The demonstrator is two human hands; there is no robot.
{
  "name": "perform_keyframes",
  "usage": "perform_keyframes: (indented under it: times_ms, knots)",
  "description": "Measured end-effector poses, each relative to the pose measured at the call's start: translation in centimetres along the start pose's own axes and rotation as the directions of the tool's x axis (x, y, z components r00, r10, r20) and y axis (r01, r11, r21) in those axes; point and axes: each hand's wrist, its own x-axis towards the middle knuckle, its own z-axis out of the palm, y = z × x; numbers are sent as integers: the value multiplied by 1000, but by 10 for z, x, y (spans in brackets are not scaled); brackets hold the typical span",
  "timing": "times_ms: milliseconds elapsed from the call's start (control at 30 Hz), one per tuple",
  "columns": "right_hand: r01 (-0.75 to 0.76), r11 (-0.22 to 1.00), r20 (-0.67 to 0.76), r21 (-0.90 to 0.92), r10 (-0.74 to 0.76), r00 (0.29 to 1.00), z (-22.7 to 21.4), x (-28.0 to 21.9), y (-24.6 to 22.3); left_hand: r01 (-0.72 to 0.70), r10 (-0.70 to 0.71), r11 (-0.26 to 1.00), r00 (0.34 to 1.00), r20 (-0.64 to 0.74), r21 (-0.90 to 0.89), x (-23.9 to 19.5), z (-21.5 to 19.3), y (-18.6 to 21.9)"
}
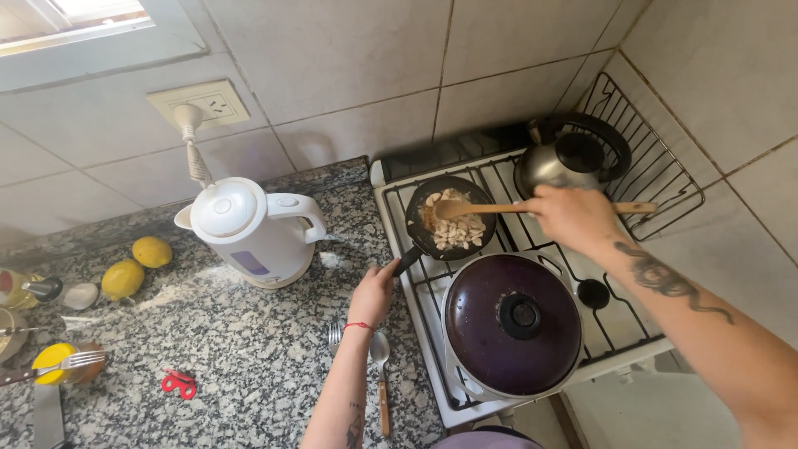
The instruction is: Preparing a salad dressing by whisking ingredients in a bowl and then stirring food in a pan on the stove.
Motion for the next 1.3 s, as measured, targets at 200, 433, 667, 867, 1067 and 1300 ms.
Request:
perform_keyframes:
  times_ms: [200,433,667,867,1067,1300]
  knots:
    - [-212,977,372,7,194,907,-66,-26,6,8,-8,1000,1000,22,-26,3,4,-5]
    - [-283,952,381,112,222,897,-59,-31,6,-8,8,1000,1000,4,-20,-1,1,1]
    - [-395,871,387,292,271,882,-17,-37,29,-20,18,992,1000,-11,-121,-5,-7,-4]
    - [-424,726,337,541,275,900,39,-35,26,-46,39,998,984,-172,-37,-26,-15,0]
    - [-328,681,252,655,212,944,102,-23,38,39,-77,990,953,-294,-132,-95,-16,-13]
    - [-340,738,277,583,213,937,121,-15,52,528,-618,741,778,-114,-415,-182,-43,14]
